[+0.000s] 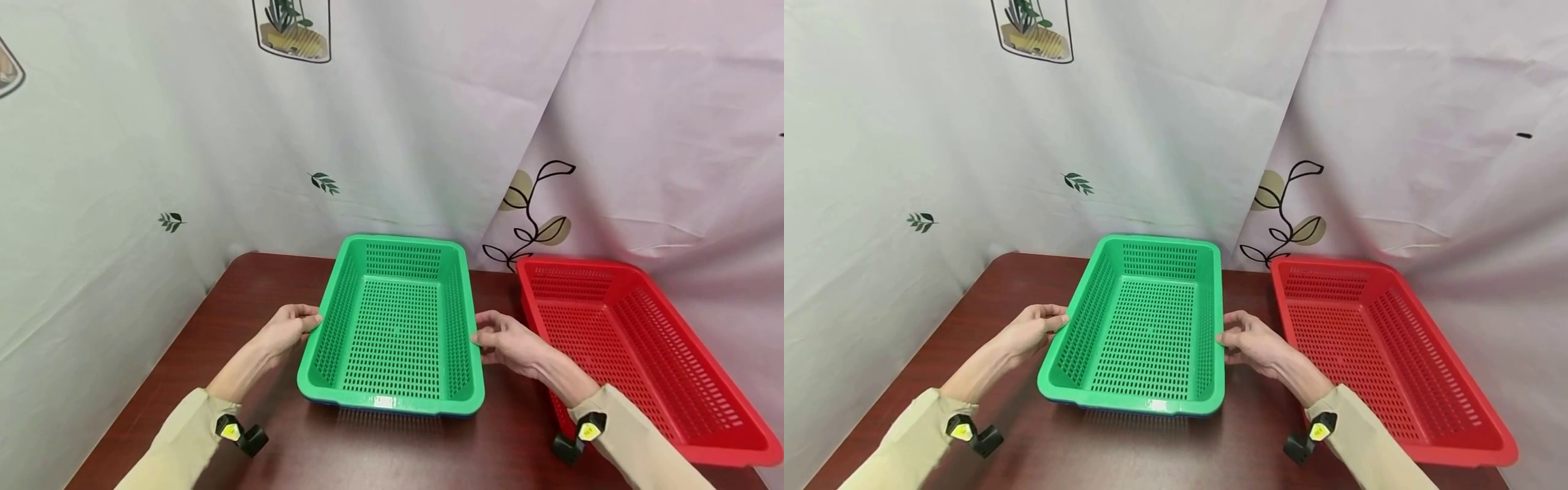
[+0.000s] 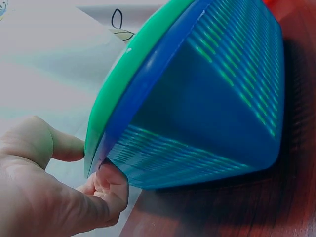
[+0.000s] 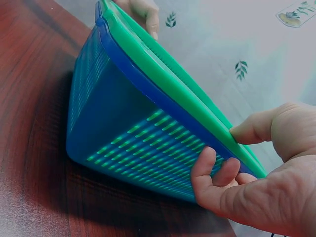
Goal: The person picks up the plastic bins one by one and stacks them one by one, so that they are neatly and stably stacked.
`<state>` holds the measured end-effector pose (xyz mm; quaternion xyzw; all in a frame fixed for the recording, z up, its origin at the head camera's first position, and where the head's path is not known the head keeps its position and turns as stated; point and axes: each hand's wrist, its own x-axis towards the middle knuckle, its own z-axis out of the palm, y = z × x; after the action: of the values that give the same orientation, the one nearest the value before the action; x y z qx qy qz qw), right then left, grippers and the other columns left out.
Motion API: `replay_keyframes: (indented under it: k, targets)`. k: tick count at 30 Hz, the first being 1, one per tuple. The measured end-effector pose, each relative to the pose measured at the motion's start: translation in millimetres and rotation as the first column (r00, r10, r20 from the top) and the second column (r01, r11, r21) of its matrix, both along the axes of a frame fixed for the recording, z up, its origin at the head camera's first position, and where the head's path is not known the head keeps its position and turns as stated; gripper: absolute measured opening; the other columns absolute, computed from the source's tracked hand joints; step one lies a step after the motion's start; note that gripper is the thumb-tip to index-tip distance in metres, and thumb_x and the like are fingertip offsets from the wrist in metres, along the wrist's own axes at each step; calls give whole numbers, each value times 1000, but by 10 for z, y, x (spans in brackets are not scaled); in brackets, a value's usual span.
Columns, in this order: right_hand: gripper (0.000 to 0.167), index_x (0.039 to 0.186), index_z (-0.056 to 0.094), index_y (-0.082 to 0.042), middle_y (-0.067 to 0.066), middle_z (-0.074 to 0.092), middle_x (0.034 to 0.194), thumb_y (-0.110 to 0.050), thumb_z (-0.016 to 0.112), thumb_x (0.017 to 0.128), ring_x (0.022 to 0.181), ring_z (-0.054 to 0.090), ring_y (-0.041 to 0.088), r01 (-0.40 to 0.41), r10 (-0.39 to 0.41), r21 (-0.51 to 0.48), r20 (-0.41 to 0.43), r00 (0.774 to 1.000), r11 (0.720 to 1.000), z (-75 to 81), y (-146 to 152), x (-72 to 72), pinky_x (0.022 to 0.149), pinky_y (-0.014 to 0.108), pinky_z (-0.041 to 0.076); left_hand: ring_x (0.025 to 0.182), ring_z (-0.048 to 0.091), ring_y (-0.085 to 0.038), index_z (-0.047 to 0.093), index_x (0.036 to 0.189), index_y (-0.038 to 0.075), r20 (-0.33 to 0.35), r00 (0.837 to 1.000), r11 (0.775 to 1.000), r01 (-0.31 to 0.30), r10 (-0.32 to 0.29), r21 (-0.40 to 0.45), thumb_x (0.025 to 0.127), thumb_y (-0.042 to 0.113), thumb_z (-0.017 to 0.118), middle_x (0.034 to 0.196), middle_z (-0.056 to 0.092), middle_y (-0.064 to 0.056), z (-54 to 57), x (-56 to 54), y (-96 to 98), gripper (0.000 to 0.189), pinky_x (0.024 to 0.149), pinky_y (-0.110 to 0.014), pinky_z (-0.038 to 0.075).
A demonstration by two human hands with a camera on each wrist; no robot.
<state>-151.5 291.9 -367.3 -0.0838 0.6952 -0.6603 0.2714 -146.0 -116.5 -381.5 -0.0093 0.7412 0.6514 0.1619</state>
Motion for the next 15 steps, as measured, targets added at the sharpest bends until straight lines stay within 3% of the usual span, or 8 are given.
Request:
replay_keyframes:
  k: [5, 8, 10, 13, 15]
  targets:
    - [52, 136, 26, 15, 20, 52, 111, -3, 55, 97, 88, 64, 21, 42, -42, 21, 0, 999, 999, 17, -17, 28, 82, 38, 55, 91, 56, -21, 47, 129, -13, -59, 998, 991, -23, 15, -135, 105, 15, 52, 109, 56, -15, -4, 10, -27, 38, 81, -37, 49]
    - [51, 135, 28, 14, 17, 53, 110, -6, 57, 98, 86, 61, 20, 117, -116, 50, -10, 993, 992, 69, -13, 66, 80, 36, 55, 89, 55, -25, 54, 120, -9, -158, 986, 956, -96, 53, -277, 103, 22, 58, 101, 58, -13, 17, 42, -35, 35, 76, -38, 48]
    - [48, 133, 31, 12, 15, 52, 109, -8, 58, 98, 85, 59, 20, 162, -160, 67, -36, 986, 984, 120, 9, 94, 79, 34, 54, 90, 55, -27, 57, 116, -6, -249, 964, 916, -183, 95, -358, 101, 26, 61, 100, 58, -13, 57, 72, -16, 35, 76, -39, 47]
    - [43, 131, 36, 10, 11, 53, 104, -8, 57, 98, 84, 56, 20, 192, -184, 74, -98, 978, 979, 224, 80, 139, 78, 33, 55, 92, 59, -27, 61, 112, -3, -380, 912, 864, -313, 157, -395, 99, 26, 65, 100, 62, -13, 165, 111, 84, 32, 77, -35, 47]
    - [38, 130, 39, 7, 9, 53, 101, -8, 56, 99, 84, 56, 19, 192, -182, 58, -141, 973, 980, 298, 160, 168, 78, 32, 55, 89, 62, -28, 63, 111, -3, -410, 893, 883, -332, 183, -330, 99, 22, 66, 98, 64, -13, 264, 128, 209, 28, 74, -34, 49]
